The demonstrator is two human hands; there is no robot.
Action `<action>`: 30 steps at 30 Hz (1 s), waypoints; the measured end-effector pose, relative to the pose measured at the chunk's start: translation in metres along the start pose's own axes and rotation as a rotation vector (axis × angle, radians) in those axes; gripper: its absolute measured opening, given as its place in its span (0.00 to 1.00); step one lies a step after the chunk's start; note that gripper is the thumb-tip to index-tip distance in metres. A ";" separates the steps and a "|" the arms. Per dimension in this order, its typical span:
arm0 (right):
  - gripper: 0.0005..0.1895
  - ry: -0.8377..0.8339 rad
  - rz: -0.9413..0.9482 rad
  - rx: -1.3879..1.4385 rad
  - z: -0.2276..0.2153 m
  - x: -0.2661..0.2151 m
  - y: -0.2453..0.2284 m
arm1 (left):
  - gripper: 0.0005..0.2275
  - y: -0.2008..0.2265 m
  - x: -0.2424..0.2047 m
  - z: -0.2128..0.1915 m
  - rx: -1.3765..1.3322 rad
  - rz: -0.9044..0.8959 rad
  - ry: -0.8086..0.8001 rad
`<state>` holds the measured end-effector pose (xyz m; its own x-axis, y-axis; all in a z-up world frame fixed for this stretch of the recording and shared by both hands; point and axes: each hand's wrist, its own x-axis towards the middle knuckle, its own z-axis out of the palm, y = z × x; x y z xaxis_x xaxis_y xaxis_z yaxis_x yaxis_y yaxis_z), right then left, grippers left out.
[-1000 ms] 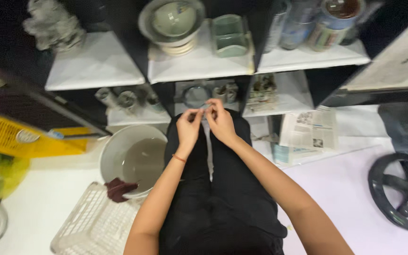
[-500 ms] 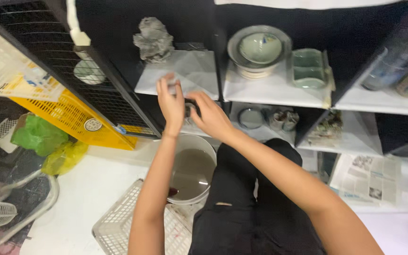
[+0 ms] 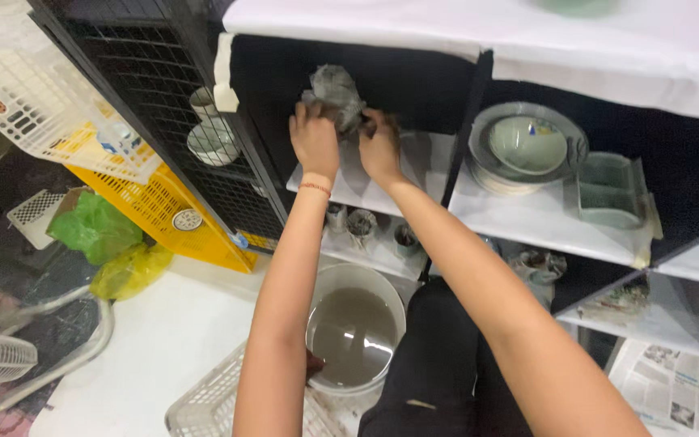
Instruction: The person sits on the floor and wraps small ceramic dishes in newspaper. They pick up each dish, fold a sheet of newspaper around it, and place the wrapped item on a shelf. The process is repeated for multiple dishes.
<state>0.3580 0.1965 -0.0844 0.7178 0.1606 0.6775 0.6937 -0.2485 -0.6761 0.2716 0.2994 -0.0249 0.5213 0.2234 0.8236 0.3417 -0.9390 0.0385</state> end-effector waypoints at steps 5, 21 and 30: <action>0.15 -0.032 0.199 0.199 0.012 0.006 -0.012 | 0.07 -0.002 -0.004 -0.019 -0.469 -0.196 0.037; 0.17 0.199 0.247 0.457 -0.025 -0.026 -0.055 | 0.16 0.027 -0.063 -0.057 -1.255 -0.413 0.123; 0.19 0.061 0.280 0.447 -0.160 -0.124 -0.122 | 0.18 0.057 -0.147 -0.109 -1.778 -0.738 -0.338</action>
<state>0.1748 0.0535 -0.0400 0.8835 0.0878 0.4600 0.4434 0.1595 -0.8820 0.1297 0.1852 -0.0820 0.8467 0.4614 0.2649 -0.4077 0.2429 0.8802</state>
